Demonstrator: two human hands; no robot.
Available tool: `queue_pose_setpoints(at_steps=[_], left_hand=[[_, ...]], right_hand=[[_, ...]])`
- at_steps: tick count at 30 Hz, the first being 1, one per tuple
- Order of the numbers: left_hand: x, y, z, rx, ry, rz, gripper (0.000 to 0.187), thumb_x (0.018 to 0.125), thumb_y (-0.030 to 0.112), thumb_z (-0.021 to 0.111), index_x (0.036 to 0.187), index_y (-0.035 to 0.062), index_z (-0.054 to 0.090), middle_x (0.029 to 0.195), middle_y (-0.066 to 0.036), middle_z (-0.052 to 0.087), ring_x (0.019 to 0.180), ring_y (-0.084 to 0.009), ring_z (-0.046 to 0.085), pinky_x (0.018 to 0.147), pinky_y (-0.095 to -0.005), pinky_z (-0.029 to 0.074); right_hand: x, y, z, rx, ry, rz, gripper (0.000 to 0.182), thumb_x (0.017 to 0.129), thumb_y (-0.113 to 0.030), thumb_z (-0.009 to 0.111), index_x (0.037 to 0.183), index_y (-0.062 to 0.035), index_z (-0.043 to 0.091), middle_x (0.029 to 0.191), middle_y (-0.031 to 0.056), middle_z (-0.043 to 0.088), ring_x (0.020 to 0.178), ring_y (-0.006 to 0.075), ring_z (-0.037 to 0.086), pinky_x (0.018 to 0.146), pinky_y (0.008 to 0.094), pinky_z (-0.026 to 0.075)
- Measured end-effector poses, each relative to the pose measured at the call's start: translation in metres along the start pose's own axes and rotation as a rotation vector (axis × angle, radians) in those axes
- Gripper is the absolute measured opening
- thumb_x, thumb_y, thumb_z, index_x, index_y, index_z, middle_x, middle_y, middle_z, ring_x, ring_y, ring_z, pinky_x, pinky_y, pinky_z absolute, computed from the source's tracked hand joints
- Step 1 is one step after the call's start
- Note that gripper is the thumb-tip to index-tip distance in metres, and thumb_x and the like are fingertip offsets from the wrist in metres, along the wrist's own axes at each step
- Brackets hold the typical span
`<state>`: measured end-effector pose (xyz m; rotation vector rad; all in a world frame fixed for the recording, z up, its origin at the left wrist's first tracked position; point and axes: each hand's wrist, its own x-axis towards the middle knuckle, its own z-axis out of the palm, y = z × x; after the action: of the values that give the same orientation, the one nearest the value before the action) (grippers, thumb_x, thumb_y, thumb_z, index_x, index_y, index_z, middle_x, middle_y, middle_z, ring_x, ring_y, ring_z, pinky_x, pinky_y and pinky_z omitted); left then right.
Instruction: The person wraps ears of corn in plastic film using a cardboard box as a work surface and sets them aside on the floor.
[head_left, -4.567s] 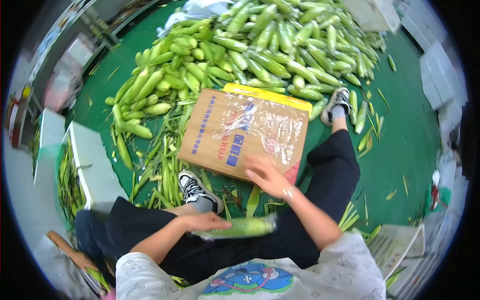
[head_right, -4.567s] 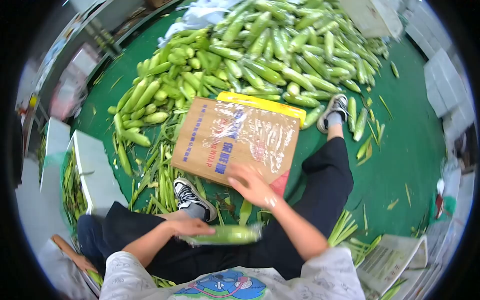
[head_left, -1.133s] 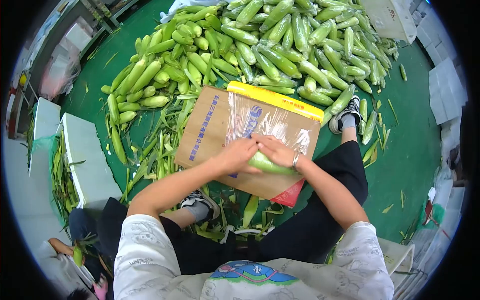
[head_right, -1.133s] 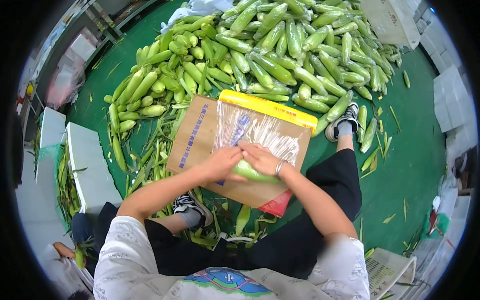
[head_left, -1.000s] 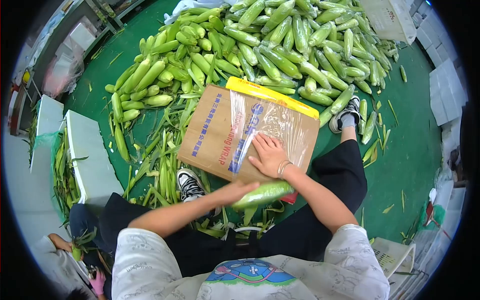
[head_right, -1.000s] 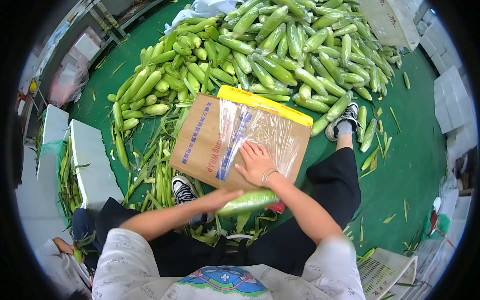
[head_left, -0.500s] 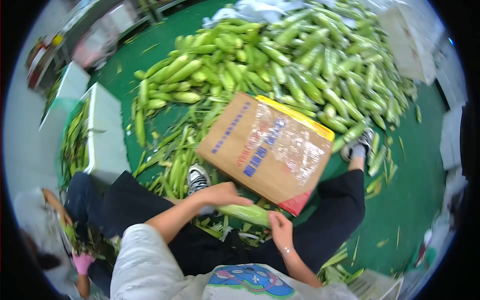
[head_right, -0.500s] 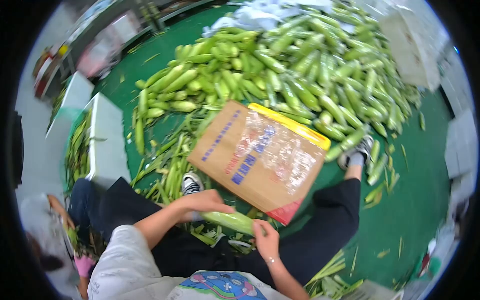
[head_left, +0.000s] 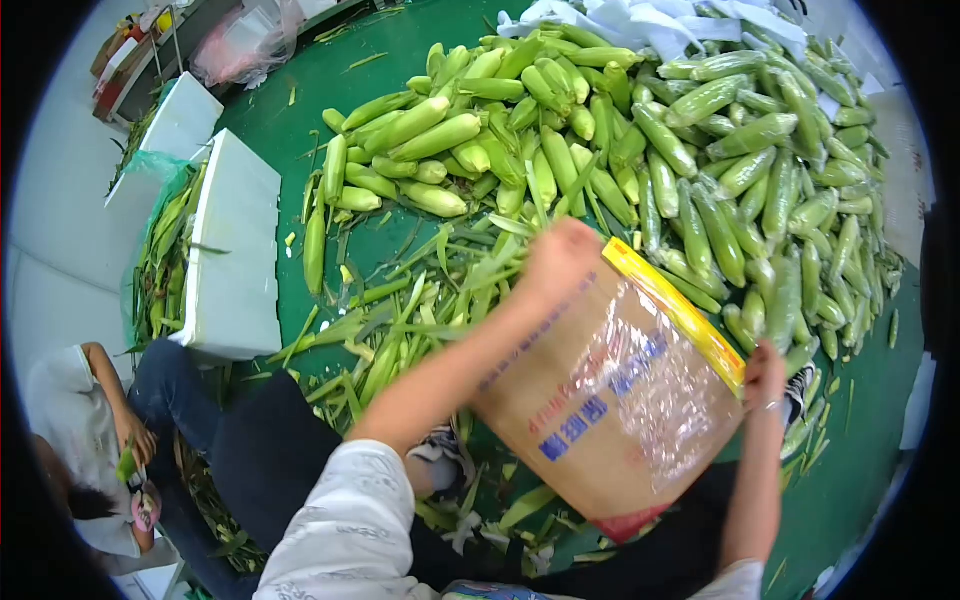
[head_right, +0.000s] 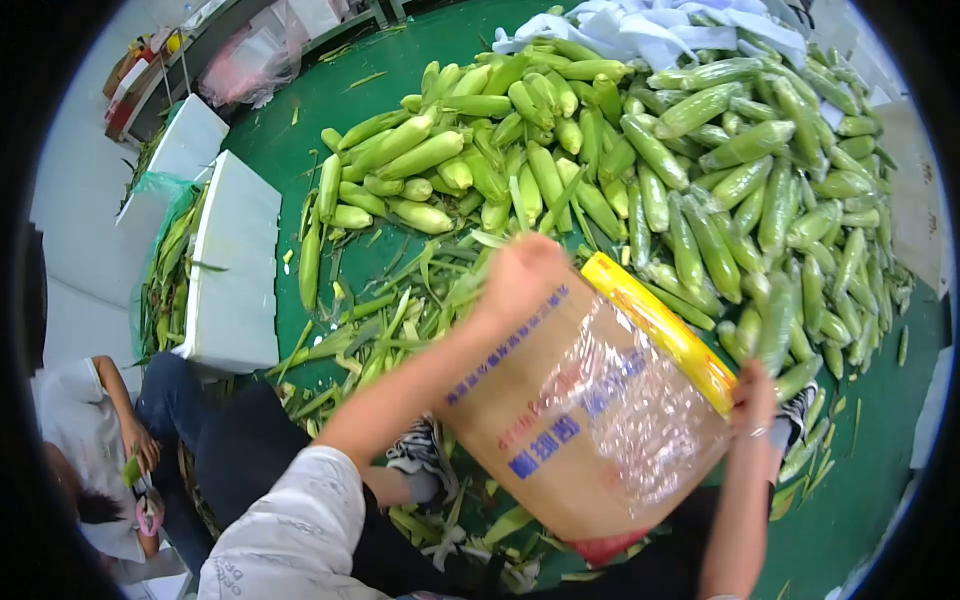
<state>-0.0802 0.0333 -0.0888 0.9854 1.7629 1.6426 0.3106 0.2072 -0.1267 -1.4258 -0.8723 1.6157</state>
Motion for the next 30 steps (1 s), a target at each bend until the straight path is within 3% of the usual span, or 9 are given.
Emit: queue_pose_setpoints(at_steps=[4,7,8,10,15,22,26,29,30], left_hand=[[0.153,-0.094,-0.133,0.764,0.469,-0.312,0.061,0.085,0.035,0.063,0.112,-0.0174,0.046,0.120,-0.041,0.049,0.113,-0.0439,0.053,0.094,-0.0482,0.044],[0.221,-0.134,-0.143,0.907,0.547,-0.388,0.072,0.086,0.040,0.064,0.116,-0.0198,0.037,0.105,-0.034,0.059,0.095,-0.0408,0.063,0.083,-0.0449,0.051],[0.230,-0.129,-0.139,0.717,0.513,-0.550,0.075,0.087,0.043,0.063,0.116,-0.0196,0.036,0.096,-0.030,0.062,0.081,-0.0372,0.065,0.073,-0.0422,0.053],[0.244,-0.171,-0.151,0.403,0.508,-0.652,0.068,0.088,0.049,0.062,0.111,-0.0124,0.044,0.073,-0.016,0.063,0.046,-0.0245,0.058,0.046,-0.0333,0.051],[0.073,-0.088,-0.173,-0.972,0.208,-0.626,0.040,0.094,0.041,0.057,0.113,0.0066,0.059,0.088,-0.010,0.064,0.068,-0.0214,0.062,0.053,-0.0317,0.054],[-0.154,0.045,-0.018,-0.555,-0.076,-0.339,0.070,0.090,0.019,0.063,0.144,-0.0015,0.025,0.132,-0.017,0.049,0.118,-0.0245,0.052,0.098,-0.0358,0.044],[-0.233,0.105,0.044,-0.119,-0.529,0.005,0.076,0.093,0.021,0.063,0.151,0.0058,0.016,0.142,-0.017,0.039,0.128,-0.0248,0.042,0.104,-0.0350,0.039],[-0.230,0.127,0.026,0.322,-0.586,0.583,0.040,0.088,0.027,0.065,0.117,-0.0004,0.058,0.106,-0.021,0.061,0.106,-0.0339,0.057,0.095,-0.0419,0.044],[-0.218,0.142,0.019,0.772,-0.802,0.281,0.026,0.088,0.023,0.064,0.102,0.0011,0.062,0.089,-0.017,0.065,0.086,-0.0302,0.062,0.079,-0.0388,0.050]], right_hand=[[0.139,-0.042,-0.028,-0.638,0.516,-0.077,0.048,0.082,-0.042,0.069,0.106,-0.0020,0.059,0.074,0.0078,0.060,0.063,0.0190,0.060,0.052,0.0314,0.048],[0.251,0.006,-0.113,-1.495,0.658,-0.784,0.085,0.077,-0.047,0.073,0.135,0.0068,0.042,0.118,0.0257,0.057,0.108,0.0394,0.056,0.091,0.0443,0.048],[0.204,-0.017,-0.072,-1.535,0.455,-0.331,0.093,0.081,-0.043,0.071,0.147,0.0032,0.025,0.141,0.0298,0.038,0.133,0.0412,0.034,0.111,0.0456,0.027],[0.166,-0.028,-0.065,-1.443,0.264,-0.533,0.078,0.085,-0.029,0.068,0.146,0.0016,0.030,0.140,0.0276,0.041,0.131,0.0401,0.039,0.109,0.0421,0.031],[0.012,-0.046,-0.055,-1.171,0.039,-0.676,0.052,0.085,-0.009,0.064,0.132,-0.0017,0.045,0.120,0.0167,0.055,0.108,0.0282,0.055,0.093,0.0362,0.044],[-0.227,-0.034,0.102,-0.305,-0.670,-0.192,0.042,0.097,-0.023,0.055,0.133,-0.0033,0.044,0.113,0.0105,0.058,0.097,0.0191,0.058,0.084,0.0320,0.049],[-0.284,0.000,0.090,-0.140,-0.514,-0.227,0.047,0.099,-0.021,0.053,0.139,-0.0027,0.037,0.123,0.0121,0.055,0.108,0.0208,0.056,0.090,0.0354,0.048],[-0.315,0.010,0.045,0.155,-0.279,-0.016,0.045,0.099,-0.019,0.054,0.137,-0.0015,0.040,0.122,0.0097,0.055,0.107,0.0203,0.056,0.092,0.0362,0.047],[-0.315,0.011,0.027,0.207,-0.188,0.058,0.042,0.098,-0.023,0.056,0.133,-0.0023,0.044,0.117,0.0076,0.056,0.105,0.0192,0.056,0.090,0.0360,0.048]])
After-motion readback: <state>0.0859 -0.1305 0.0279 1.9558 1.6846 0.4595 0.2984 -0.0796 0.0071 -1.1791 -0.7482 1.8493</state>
